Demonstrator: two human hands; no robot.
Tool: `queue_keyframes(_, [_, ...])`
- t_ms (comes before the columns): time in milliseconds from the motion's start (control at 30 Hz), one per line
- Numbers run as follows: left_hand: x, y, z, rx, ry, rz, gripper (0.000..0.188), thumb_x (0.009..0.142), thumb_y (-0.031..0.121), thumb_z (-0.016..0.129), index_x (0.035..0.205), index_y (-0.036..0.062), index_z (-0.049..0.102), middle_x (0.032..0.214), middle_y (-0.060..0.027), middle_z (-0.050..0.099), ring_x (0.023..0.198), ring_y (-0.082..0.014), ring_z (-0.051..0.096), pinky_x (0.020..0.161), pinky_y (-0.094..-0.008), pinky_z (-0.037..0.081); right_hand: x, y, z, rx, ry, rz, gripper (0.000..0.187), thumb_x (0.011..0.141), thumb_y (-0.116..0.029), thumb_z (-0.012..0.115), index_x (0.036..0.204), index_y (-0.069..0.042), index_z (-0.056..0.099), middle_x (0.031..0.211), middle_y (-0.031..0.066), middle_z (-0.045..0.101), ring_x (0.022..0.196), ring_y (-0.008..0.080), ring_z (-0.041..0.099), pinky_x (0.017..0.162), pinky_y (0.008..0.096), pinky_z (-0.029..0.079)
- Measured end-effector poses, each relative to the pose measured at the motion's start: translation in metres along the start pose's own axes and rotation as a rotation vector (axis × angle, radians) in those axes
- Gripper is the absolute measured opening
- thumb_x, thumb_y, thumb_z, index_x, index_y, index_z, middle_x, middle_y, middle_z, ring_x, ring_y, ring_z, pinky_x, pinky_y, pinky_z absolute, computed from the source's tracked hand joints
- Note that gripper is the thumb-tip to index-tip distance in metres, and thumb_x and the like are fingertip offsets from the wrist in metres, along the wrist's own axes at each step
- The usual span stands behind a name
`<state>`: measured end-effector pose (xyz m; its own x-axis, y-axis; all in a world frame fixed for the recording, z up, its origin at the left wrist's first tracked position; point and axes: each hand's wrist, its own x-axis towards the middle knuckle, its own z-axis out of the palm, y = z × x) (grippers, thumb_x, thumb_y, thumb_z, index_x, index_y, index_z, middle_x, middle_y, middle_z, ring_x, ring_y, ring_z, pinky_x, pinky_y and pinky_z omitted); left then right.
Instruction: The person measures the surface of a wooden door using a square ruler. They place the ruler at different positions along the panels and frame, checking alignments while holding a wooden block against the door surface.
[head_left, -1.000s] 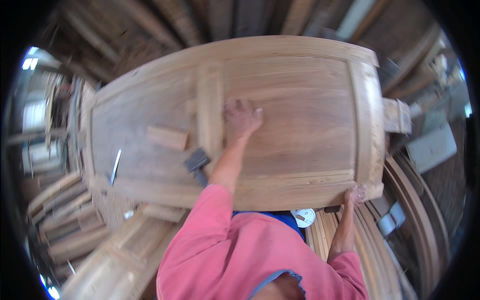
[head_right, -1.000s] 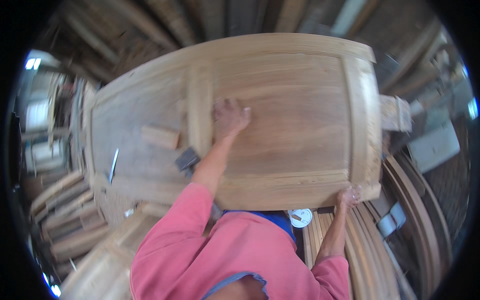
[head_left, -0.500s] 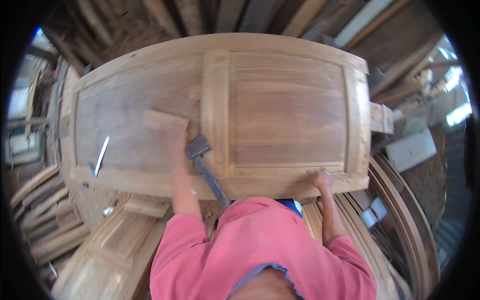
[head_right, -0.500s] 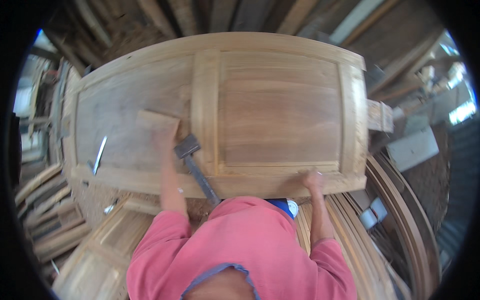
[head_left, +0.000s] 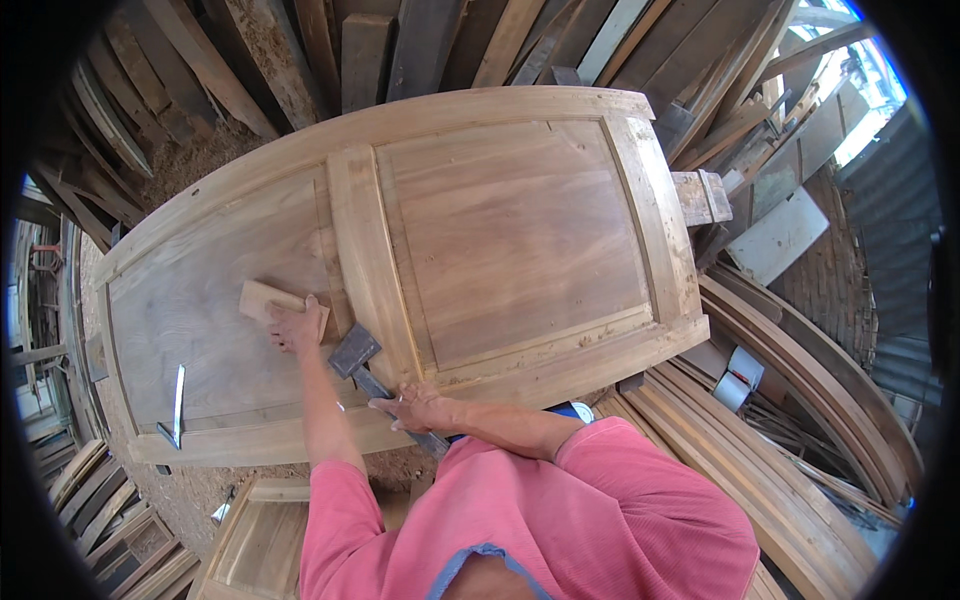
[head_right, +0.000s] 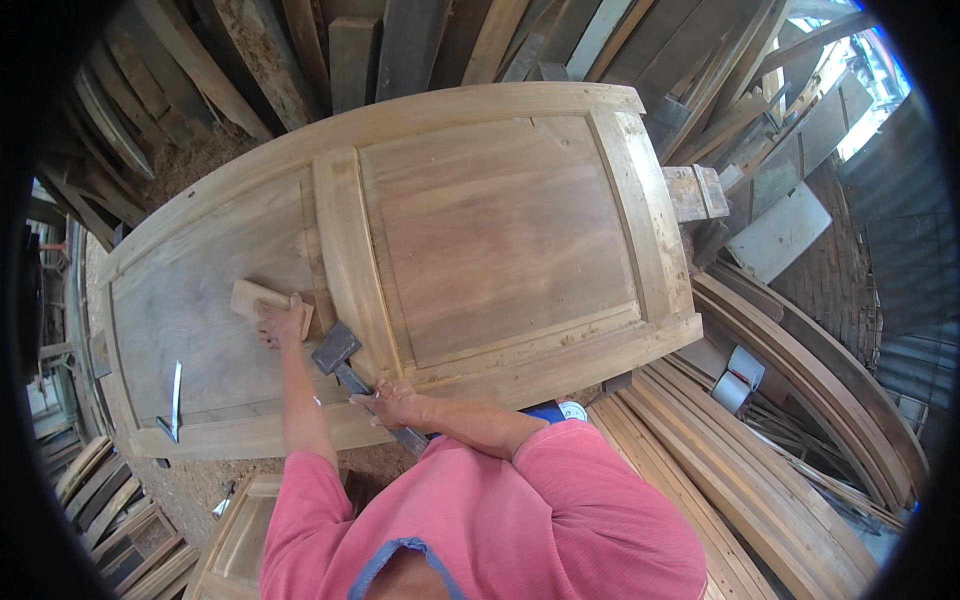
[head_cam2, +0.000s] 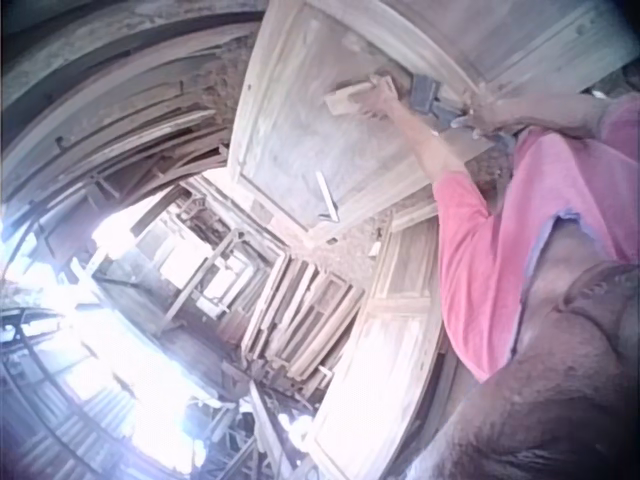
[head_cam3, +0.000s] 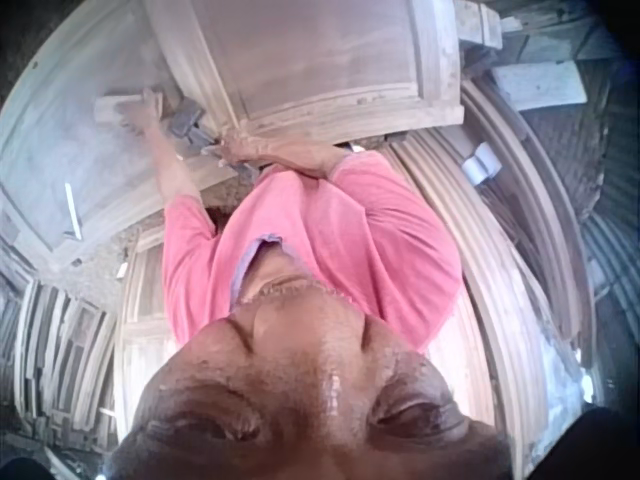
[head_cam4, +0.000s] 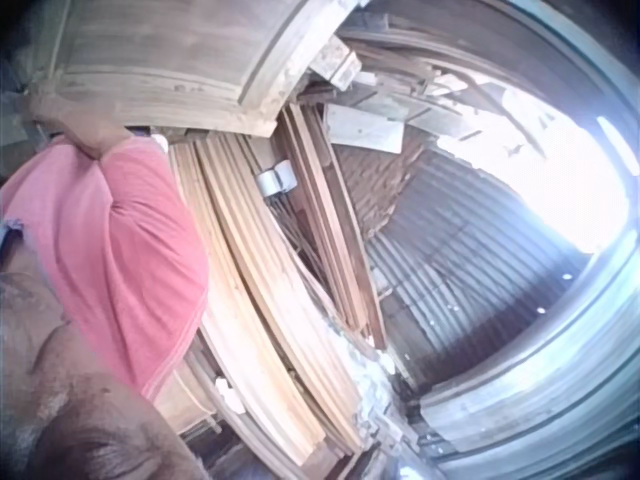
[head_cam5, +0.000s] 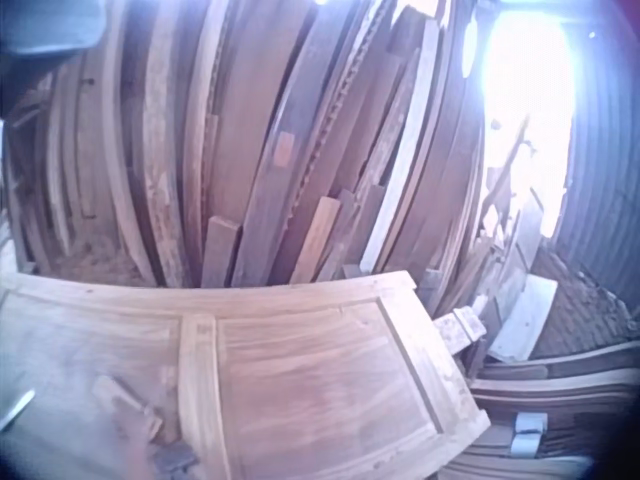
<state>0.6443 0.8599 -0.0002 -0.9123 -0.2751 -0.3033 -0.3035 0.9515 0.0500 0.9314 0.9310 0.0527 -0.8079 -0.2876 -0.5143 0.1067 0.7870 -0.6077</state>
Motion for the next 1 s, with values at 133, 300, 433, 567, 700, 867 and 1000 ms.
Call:
queue_keyframes(133, [-0.005,-0.008,0.006,0.027,0.026,0.222,0.114,0.078,0.064,0.071,0.163,0.0151,0.013,0.149,-0.0337,0.035,0.138,-0.0502,0.036,0.111,-0.0624,0.033,0.01,-0.002,0.029,0.006,0.179,-0.002,0.066,0.086,-0.044,0.074,0.143,-0.025,0.047,0.096,0.0184,0.062,0.094,0.033,0.066,0.075,0.0437,0.051])
queue_keyframes(300, [0.007,-0.024,0.015,0.091,0.052,0.26,0.113,0.079,0.063,0.072,0.164,0.017,0.012,0.151,-0.0352,0.033,0.141,-0.0507,0.034,0.111,-0.062,0.034,0.009,-0.017,0.038,-0.165,0.268,0.18,0.056,0.082,-0.029,0.076,0.131,-0.022,0.049,0.09,0.0147,0.06,0.09,0.0299,0.066,0.067,0.0409,0.051])
queue_keyframes(433, [0.009,-0.022,0.027,0.151,0.03,0.298,0.114,0.079,0.06,0.073,0.164,0.0201,0.009,0.154,-0.0363,0.029,0.142,-0.0519,0.032,0.113,-0.0608,0.034,-0.013,0.011,0.019,0.128,0.387,0.131,0.062,0.079,-0.013,0.073,0.135,-0.014,0.047,0.102,0.0226,0.064,0.096,0.0404,0.068,0.073,0.0494,0.055])
queue_keyframes(567, [0.02,-0.036,0.016,0.02,0.048,0.409,0.115,0.073,0.042,0.081,0.162,0.0166,0.014,0.152,-0.0342,0.038,0.14,-0.0519,0.037,0.115,-0.0578,0.035,-0.076,0.054,-0.058,0.376,0.184,0.153,0.062,0.077,-0.007,0.07,0.135,-0.005,0.049,0.114,0.0264,0.067,0.099,0.0468,0.068,0.083,0.0551,0.055])
queue_keyframes(700, [-0.019,-0.021,0.01,-0.195,0.038,0.433,0.116,0.065,0.026,0.085,0.159,0.0108,0.02,0.146,-0.0321,0.047,0.136,-0.0505,0.044,0.117,-0.0546,0.034,-0.161,0.126,-0.039,0.471,0.2,0.206,0.052,0.081,-0.023,0.067,0.128,-0.004,0.057,0.105,0.0241,0.07,0.099,0.0423,0.07,0.083,0.0526,0.055])
queue_keyframes(867, [-0.144,0.006,0.01,-0.209,0.18,0.612,0.114,0.064,0.024,0.085,0.157,0.0051,0.021,0.148,-0.0307,0.044,0.139,-0.0473,0.041,0.119,-0.0535,0.031,-0.318,0.21,-0.006,0.594,0.374,0.402,0.049,0.087,-0.041,0.064,0.114,0.001,0.064,0.098,0.0285,0.07,0.097,0.0455,0.068,0.084,0.0542,0.054])
queue_keyframes(1000, [-0.263,0.048,0.07,-0.146,0.337,0.844,0.111,0.063,0.021,0.082,0.156,0.0025,0.024,0.149,-0.0286,0.042,0.141,-0.0449,0.039,0.119,-0.0533,0.029,-0.429,0.282,0.008,0.692,0.549,0.574,0.047,0.088,-0.038,0.065,0.113,0.002,0.063,0.102,0.0304,0.069,0.099,0.047,0.068,0.086,0.055,0.053])
